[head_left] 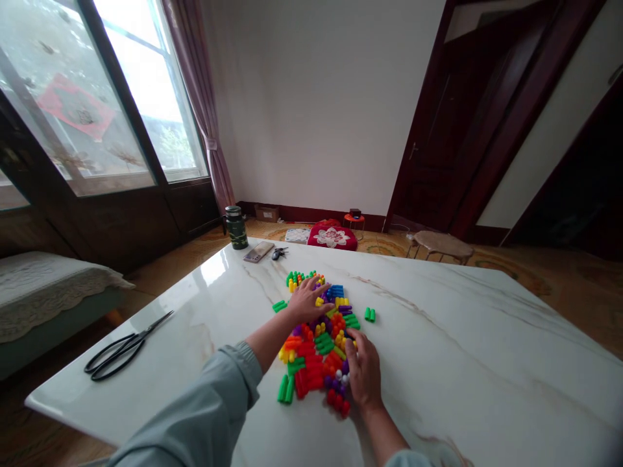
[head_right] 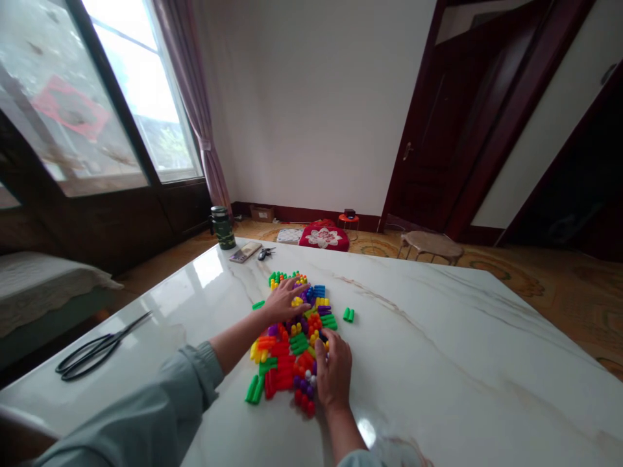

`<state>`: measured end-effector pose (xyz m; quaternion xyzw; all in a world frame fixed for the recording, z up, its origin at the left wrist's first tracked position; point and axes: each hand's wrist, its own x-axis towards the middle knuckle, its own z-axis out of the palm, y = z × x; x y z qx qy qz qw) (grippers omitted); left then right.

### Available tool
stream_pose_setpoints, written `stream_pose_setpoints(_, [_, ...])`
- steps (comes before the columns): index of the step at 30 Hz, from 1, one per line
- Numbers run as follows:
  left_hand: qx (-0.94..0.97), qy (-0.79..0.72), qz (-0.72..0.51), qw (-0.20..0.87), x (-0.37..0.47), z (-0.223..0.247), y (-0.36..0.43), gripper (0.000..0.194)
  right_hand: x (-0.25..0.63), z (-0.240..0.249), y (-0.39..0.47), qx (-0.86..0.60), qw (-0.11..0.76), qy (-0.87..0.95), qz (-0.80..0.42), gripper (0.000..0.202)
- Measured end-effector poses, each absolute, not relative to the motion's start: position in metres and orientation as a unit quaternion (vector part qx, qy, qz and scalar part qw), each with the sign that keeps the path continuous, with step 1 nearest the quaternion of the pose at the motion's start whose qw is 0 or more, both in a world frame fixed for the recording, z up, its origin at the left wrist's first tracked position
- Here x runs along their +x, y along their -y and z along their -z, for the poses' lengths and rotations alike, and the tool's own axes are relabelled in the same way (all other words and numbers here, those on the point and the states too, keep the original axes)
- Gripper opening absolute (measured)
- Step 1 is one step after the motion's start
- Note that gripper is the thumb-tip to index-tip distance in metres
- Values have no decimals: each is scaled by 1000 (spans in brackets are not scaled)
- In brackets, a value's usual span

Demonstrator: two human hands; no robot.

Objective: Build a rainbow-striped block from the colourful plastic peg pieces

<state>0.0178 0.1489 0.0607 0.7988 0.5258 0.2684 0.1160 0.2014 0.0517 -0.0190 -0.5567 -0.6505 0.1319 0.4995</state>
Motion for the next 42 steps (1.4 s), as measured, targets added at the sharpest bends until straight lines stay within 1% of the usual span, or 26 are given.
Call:
stream_pose_setpoints(1, [796, -530, -263, 128, 21, -57, -152, 59, 202, 19, -52, -555, 498, 653, -132, 46])
stream_pose_setpoints(2, [798, -526, -258, 141, 23, -54, -153, 57, 202, 19, -52, -553, 496, 656, -133, 46])
stream_pose_setpoints(4, [812, -503, -253, 156, 25, -51, -154, 46, 202, 19, -52, -553, 493, 658, -134, 46])
stream_pose_setpoints(5, [816, -496, -253, 155, 25, -52, -154, 43, 202, 18, -52, -554, 491, 659, -133, 46])
stream_pose_setpoints(11, [803, -510, -291, 100, 24, -58, -161, 40, 201, 14, -51, -557, 483, 664, -130, 46])
stream_pose_setpoints(15, [824, -489, -226, 176, 25, -46, -170, 35, 202, 15, -49, -556, 473, 671, -127, 45])
stream_pose_setpoints(17, [809, -500, -246, 188, 23, -43, -176, 35, 201, 15, -49, -557, 469, 674, -122, 44])
stream_pose_setpoints(19, [789, -521, -294, 142, 19, -45, -187, 34, 201, 15, -48, -557, 466, 677, -121, 45])
stream_pose_setpoints(20, [781, -534, -305, 110, 17, -47, -194, 35, 201, 15, -48, -557, 464, 678, -121, 44])
stream_pose_setpoints(21, [773, -552, -303, 80, 16, -50, -202, 42, 201, 15, -48, -557, 462, 679, -123, 44])
stream_pose_setpoints(23, [759, -595, -259, 50, 15, -55, -218, 59, 201, 14, -48, -558, 457, 682, -125, 42])
stream_pose_setpoints(24, [756, -610, -231, 51, 16, -57, -225, 62, 201, 14, -48, -558, 453, 684, -126, 42])
stream_pose_setpoints(27, [753, -626, -190, 72, 19, -63, -236, 48, 201, 12, -47, -556, 444, 691, -127, 40])
stream_pose_setpoints(30, [741, -634, -210, 63, 16, -69, -236, 55, 200, 9, -47, -556, 443, 692, -120, 40])
stream_pose_setpoints(33, [728, -645, -230, 40, 6, -71, -231, 50, 199, 8, -46, -559, 443, 692, -110, 39])
stream_pose_setpoints(38, [688, -683, -220, 107, -7, -62, -224, 54, 198, 8, -46, -561, 436, 696, -102, 39])
stream_pose_setpoints(40, [689, -674, -240, 114, -7, -61, -222, 55, 198, 9, -46, -562, 433, 698, -99, 39])
stream_pose_setpoints(42, [697, -654, -271, 113, -7, -61, -219, 53, 199, 10, -47, -564, 429, 699, -96, 40])
